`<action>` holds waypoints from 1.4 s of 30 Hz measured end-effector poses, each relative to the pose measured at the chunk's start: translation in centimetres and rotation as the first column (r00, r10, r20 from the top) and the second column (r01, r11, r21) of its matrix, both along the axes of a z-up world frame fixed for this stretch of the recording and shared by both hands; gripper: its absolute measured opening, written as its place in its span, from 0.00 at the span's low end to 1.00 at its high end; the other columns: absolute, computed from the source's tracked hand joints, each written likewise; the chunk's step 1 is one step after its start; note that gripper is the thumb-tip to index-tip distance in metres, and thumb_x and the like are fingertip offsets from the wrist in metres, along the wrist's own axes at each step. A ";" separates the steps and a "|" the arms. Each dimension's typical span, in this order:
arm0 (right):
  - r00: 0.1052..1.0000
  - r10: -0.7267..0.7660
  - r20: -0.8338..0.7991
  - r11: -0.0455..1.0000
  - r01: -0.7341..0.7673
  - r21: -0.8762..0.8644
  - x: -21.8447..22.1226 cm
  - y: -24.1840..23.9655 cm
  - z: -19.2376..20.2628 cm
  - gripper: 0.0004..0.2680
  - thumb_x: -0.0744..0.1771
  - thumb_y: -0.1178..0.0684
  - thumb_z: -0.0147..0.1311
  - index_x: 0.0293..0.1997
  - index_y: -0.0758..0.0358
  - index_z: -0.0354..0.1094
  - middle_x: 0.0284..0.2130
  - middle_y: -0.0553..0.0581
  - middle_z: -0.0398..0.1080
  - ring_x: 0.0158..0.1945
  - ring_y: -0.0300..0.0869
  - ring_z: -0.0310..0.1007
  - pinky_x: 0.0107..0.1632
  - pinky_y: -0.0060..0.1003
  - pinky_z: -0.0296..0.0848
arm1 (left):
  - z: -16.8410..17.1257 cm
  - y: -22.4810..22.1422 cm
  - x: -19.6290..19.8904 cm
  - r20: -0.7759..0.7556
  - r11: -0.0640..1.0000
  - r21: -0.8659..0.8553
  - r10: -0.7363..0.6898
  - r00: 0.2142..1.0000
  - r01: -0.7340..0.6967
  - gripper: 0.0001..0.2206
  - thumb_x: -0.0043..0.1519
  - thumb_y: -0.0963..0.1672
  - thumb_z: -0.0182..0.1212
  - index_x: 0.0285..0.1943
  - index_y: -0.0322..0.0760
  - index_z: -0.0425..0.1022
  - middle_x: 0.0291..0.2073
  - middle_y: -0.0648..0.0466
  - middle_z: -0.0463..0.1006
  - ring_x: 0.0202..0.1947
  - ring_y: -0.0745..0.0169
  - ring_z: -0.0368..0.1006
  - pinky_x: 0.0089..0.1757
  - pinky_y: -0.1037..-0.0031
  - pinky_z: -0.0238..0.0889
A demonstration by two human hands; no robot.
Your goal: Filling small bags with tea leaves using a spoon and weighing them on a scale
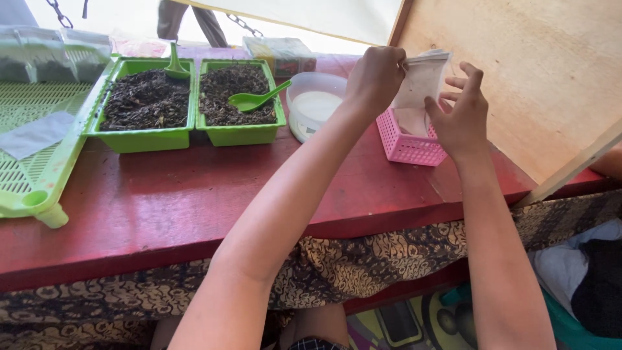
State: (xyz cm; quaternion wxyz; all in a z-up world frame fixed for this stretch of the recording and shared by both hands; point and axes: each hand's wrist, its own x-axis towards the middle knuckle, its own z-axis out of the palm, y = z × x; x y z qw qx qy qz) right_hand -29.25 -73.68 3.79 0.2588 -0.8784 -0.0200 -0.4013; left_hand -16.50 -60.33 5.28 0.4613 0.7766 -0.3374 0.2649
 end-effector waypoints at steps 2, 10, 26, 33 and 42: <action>0.989 -0.062 -0.136 0.997 0.067 0.031 -0.2 0.8 0.9 0.22 0.68 0.49 0.62 0.65 0.68 0.56 0.53 0.72 0.70 0.49 0.58 0.75 0.46 0.50 0.76 | -0.4 0.0 1.3 -0.071 0.997 0.034 -0.064 0.995 0.066 0.09 0.57 0.38 0.58 0.33 0.38 0.86 0.28 0.49 0.85 0.26 0.49 0.81 0.26 0.64 0.70; 0.920 -0.346 -0.183 0.933 0.316 -0.174 2.9 -3.4 0.3 0.07 0.66 0.51 0.63 0.38 0.66 0.76 0.31 0.64 0.76 0.35 0.56 0.75 0.37 0.51 0.72 | -1.8 -2.6 -0.1 -0.024 0.996 0.078 0.044 0.999 -0.042 0.07 0.52 0.41 0.62 0.30 0.43 0.87 0.35 0.50 0.83 0.45 0.39 0.74 0.42 0.48 0.67; 0.697 -0.604 -0.388 0.796 0.498 -0.345 -1.6 4.9 6.4 0.29 0.66 0.31 0.63 0.71 0.55 0.60 0.41 0.54 0.80 0.51 0.59 0.75 0.41 0.60 0.73 | -0.1 4.4 -0.9 0.240 0.891 -0.206 -0.355 0.904 0.405 0.05 0.58 0.40 0.56 0.31 0.37 0.65 0.29 0.53 0.79 0.26 0.54 0.82 0.28 0.71 0.67; 0.963 -0.267 -0.028 0.893 0.237 -0.383 -1.2 15.0 9.3 0.37 0.64 0.44 0.74 0.74 0.65 0.47 0.53 0.68 0.69 0.50 0.61 0.72 0.38 0.62 0.72 | 3.1 15.4 -3.9 0.127 0.930 -0.232 -0.261 0.957 0.284 0.10 0.61 0.48 0.57 0.32 0.42 0.66 0.26 0.55 0.82 0.30 0.56 0.87 0.26 0.72 0.67; 0.827 0.555 0.089 0.800 -0.502 -0.328 6.0 25.2 8.9 0.11 0.69 0.55 0.63 0.53 0.66 0.66 0.41 0.62 0.75 0.44 0.46 0.74 0.40 0.40 0.77 | 5.9 30.8 -3.9 0.498 0.993 -0.085 -0.028 0.867 0.081 0.10 0.58 0.34 0.60 0.42 0.37 0.66 0.26 0.50 0.82 0.27 0.59 0.82 0.33 0.71 0.76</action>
